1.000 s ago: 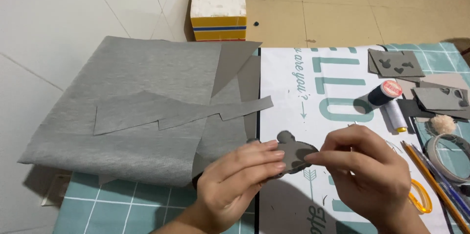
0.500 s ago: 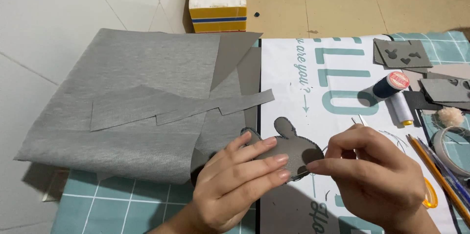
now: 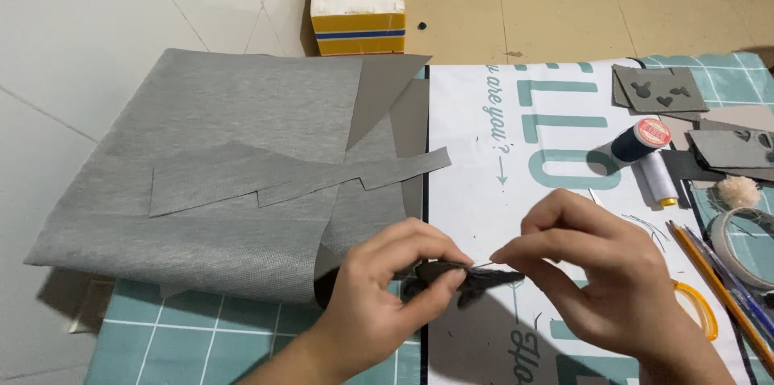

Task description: Hand-sewing the edges of a small rabbit-shaped felt object and trimming the thread with scissors.

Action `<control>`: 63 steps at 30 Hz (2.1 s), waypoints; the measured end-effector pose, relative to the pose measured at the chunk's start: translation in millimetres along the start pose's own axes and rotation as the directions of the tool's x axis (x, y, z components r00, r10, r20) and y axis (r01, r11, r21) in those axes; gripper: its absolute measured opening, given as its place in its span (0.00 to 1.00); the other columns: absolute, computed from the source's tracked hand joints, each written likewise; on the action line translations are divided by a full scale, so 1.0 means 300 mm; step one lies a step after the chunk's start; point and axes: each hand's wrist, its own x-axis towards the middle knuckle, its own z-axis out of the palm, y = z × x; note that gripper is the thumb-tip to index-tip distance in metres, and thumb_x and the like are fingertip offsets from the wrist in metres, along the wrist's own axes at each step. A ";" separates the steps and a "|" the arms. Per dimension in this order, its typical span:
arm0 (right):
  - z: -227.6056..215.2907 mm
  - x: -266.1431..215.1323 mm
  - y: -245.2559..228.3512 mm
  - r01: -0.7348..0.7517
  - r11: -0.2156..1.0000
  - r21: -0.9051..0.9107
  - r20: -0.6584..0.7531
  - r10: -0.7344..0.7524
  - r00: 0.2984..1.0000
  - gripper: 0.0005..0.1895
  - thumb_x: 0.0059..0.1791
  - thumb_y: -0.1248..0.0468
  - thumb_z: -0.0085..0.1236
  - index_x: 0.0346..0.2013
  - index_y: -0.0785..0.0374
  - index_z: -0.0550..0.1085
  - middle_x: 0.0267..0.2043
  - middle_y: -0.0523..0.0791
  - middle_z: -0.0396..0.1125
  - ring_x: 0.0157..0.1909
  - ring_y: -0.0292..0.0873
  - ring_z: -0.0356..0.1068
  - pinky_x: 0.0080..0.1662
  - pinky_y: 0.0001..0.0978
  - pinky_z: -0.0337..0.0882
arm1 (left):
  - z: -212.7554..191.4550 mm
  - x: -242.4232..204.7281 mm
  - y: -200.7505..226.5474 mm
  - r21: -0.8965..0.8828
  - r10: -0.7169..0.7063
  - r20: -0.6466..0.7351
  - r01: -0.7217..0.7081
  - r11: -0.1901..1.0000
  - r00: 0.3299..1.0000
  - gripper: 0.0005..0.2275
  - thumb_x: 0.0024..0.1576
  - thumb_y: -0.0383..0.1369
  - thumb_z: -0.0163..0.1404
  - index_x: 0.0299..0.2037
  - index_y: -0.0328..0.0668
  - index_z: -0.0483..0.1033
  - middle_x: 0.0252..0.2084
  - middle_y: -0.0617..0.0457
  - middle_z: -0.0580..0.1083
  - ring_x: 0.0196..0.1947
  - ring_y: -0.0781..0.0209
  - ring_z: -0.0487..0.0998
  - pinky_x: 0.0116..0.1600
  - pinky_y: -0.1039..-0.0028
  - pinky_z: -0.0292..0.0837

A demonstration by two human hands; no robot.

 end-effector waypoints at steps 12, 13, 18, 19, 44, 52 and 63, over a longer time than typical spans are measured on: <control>0.024 -0.009 0.027 -0.309 0.767 0.562 0.210 0.229 0.950 0.07 0.48 0.65 0.61 0.32 0.65 0.84 0.28 0.44 0.65 0.30 0.38 0.65 0.30 0.25 0.66 | -0.024 0.004 -0.012 -0.374 -0.487 0.244 0.545 0.750 0.839 0.08 0.54 0.31 0.61 0.39 0.35 0.83 0.34 0.52 0.81 0.34 0.67 0.81 0.42 0.80 0.78; 0.028 -0.012 0.028 -0.309 0.767 0.562 0.211 0.229 0.950 0.07 0.48 0.65 0.61 0.32 0.65 0.84 0.28 0.44 0.65 0.30 0.38 0.65 0.30 0.25 0.66 | -0.025 0.003 -0.014 -0.375 -0.487 0.243 0.545 0.750 0.839 0.08 0.54 0.31 0.61 0.39 0.35 0.83 0.34 0.52 0.81 0.34 0.67 0.81 0.42 0.80 0.78; 0.044 -0.020 0.031 -0.327 0.717 0.615 0.228 0.235 0.945 0.07 0.48 0.66 0.62 0.30 0.66 0.83 0.29 0.44 0.64 0.28 0.38 0.65 0.31 0.26 0.65 | -0.025 0.006 -0.013 -0.407 -0.527 0.267 0.590 0.697 0.807 0.09 0.51 0.30 0.63 0.39 0.34 0.84 0.34 0.51 0.82 0.34 0.66 0.82 0.43 0.80 0.80; 0.047 -0.020 0.027 -0.327 0.718 0.615 0.228 0.234 0.945 0.07 0.48 0.66 0.62 0.30 0.66 0.83 0.29 0.44 0.64 0.28 0.38 0.65 0.31 0.26 0.65 | -0.023 0.006 -0.014 -0.408 -0.527 0.267 0.590 0.697 0.807 0.09 0.51 0.30 0.63 0.39 0.34 0.84 0.34 0.51 0.82 0.34 0.66 0.82 0.43 0.80 0.80; 0.138 -0.016 0.072 -0.524 0.419 0.742 0.280 0.517 0.809 0.15 0.47 0.67 0.62 0.46 0.72 0.82 0.35 0.49 0.76 0.38 0.42 0.75 0.43 0.33 0.74 | 0.017 -0.004 -0.085 -0.616 -0.611 0.062 0.512 0.599 0.789 0.04 0.54 0.26 0.61 0.33 0.36 0.78 0.30 0.48 0.79 0.29 0.63 0.78 0.38 0.74 0.77; 0.051 0.016 0.101 -0.389 0.716 0.579 0.470 0.097 0.877 0.15 0.47 0.52 0.65 0.31 0.61 0.78 0.48 0.46 0.74 0.51 0.45 0.76 0.53 0.39 0.72 | 0.008 0.005 -0.075 -0.579 -0.643 -0.075 0.492 0.650 0.762 0.06 0.55 0.29 0.59 0.31 0.38 0.75 0.29 0.51 0.76 0.31 0.64 0.73 0.39 0.73 0.72; 0.119 -0.006 0.172 -0.532 0.558 0.637 0.308 0.448 0.839 0.11 0.53 0.63 0.55 0.30 0.67 0.78 0.40 0.51 0.75 0.38 0.41 0.70 0.38 0.33 0.71 | 0.036 -0.006 -0.087 -0.421 -0.731 0.240 0.746 0.515 0.639 0.05 0.53 0.27 0.62 0.30 0.41 0.77 0.32 0.52 0.80 0.30 0.66 0.77 0.37 0.77 0.70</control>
